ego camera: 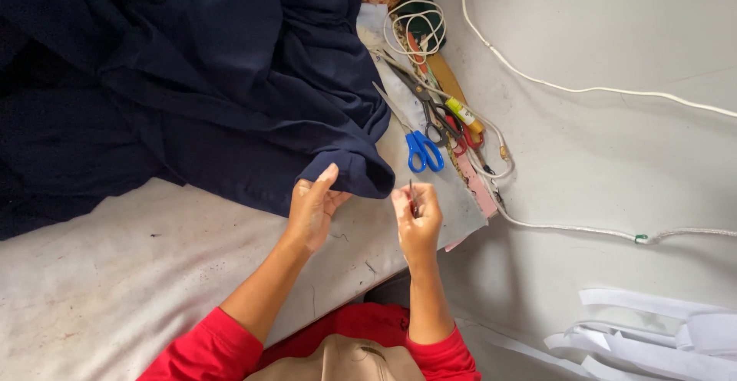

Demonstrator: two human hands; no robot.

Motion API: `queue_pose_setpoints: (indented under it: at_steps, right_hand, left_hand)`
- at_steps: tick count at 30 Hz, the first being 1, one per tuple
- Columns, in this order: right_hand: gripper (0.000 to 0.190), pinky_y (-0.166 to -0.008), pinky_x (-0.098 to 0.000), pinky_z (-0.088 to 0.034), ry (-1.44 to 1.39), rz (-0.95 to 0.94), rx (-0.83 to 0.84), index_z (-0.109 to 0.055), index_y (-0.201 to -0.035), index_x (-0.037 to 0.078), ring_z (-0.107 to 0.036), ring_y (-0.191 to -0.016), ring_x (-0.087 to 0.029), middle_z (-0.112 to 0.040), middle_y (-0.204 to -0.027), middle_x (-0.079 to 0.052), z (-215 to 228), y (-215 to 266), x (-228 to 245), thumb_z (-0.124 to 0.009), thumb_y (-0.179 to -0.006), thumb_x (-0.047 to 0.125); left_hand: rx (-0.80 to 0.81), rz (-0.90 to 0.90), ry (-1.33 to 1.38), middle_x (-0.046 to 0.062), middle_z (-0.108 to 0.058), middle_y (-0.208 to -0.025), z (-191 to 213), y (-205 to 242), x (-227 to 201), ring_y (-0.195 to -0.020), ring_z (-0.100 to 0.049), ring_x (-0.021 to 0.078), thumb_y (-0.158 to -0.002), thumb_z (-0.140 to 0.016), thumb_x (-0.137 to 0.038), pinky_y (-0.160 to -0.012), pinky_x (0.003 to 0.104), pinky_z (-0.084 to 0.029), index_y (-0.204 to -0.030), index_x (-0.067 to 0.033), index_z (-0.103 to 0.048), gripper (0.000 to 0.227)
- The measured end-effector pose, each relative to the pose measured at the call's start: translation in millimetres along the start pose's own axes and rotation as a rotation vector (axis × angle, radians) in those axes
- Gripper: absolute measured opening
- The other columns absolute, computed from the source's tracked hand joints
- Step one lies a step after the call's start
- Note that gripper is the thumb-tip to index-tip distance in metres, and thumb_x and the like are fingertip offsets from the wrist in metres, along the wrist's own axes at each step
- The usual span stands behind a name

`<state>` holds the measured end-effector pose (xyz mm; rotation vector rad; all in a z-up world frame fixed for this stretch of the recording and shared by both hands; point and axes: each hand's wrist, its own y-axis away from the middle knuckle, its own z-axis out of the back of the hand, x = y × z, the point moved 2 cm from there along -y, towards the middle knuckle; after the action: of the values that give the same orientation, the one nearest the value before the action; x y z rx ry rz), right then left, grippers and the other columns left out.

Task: The person cuts a dark blue garment with blue-handled scissors on a white work surface. They trim the fabric edges and remove loose threads, occasionally using a seam ripper to remove stitches. The person repeatedly adjusts the garment and cuts along the seams.

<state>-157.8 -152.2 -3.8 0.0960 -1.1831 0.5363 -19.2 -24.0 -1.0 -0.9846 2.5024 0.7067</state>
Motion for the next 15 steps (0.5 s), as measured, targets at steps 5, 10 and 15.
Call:
queue_pose_setpoints:
  at_steps: [5,10,15]
  right_hand:
    - [0.021,-0.057,-0.0245,-0.052,0.126,-0.022,0.229,-0.068,-0.084,0.016,-0.061,-0.055,-0.011,-0.068,-0.062,-0.001,-23,11,28,-0.085,-0.084,0.028]
    - [0.012,-0.051,-0.0225,-0.047,-0.072,0.02,0.405,-0.068,-0.081,0.009,-0.055,-0.052,-0.009,-0.066,-0.057,-0.005,-10,15,27,-0.068,-0.093,0.012]
    - [0.006,-0.053,-0.0254,-0.048,-0.098,0.097,0.928,-0.074,-0.087,0.011,-0.055,-0.06,-0.009,-0.068,-0.062,-0.004,23,35,51,-0.073,-0.09,0.016]
  left_hand:
    - [0.061,0.057,-0.169,0.025,-0.076,-0.096,70,-39,70,-0.095,-0.076,0.0321,-0.095,-0.069,-0.017,-0.098,0.048,-0.055,-0.094,0.0034,-0.07,0.021]
    - [0.15,0.116,-0.083,0.029,-0.075,-0.1,9,-5,13,-0.099,-0.075,0.0348,-0.098,-0.056,-0.018,-0.099,0.051,-0.055,-0.095,0.0051,-0.07,0.027]
    - [0.147,0.164,0.005,0.028,-0.075,-0.097,14,-9,17,-0.096,-0.075,0.0327,-0.098,-0.055,-0.015,-0.096,0.049,-0.056,-0.087,0.0038,-0.067,0.025]
